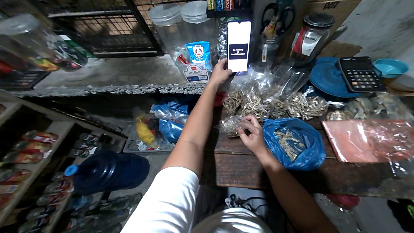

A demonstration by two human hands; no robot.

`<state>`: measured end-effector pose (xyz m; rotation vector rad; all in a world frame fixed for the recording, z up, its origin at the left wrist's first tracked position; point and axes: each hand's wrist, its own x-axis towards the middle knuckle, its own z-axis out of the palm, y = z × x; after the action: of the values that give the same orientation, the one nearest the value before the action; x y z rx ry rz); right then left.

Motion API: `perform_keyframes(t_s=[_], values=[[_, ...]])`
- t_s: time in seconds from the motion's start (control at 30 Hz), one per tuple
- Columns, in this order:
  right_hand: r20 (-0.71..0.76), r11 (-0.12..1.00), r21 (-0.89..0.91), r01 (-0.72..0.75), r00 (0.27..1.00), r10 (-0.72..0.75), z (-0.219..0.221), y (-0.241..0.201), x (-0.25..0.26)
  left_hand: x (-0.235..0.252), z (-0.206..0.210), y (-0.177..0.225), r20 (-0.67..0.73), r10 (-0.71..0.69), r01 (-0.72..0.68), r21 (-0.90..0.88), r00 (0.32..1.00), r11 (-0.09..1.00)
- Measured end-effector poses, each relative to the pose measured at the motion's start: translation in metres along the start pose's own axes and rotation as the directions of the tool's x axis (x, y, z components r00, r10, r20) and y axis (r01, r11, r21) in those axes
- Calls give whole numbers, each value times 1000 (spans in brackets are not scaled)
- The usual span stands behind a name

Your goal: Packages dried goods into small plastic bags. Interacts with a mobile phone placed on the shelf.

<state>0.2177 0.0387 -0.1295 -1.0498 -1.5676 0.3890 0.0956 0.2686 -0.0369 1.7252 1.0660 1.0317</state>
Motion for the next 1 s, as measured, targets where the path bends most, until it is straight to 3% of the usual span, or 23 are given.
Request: perform_keyframes(t_s=[1.0], values=[[1,1000,8,-12,1000,12,-1,-1,0,-3,2,1,-21,2,-2,-10,1000,1000]])
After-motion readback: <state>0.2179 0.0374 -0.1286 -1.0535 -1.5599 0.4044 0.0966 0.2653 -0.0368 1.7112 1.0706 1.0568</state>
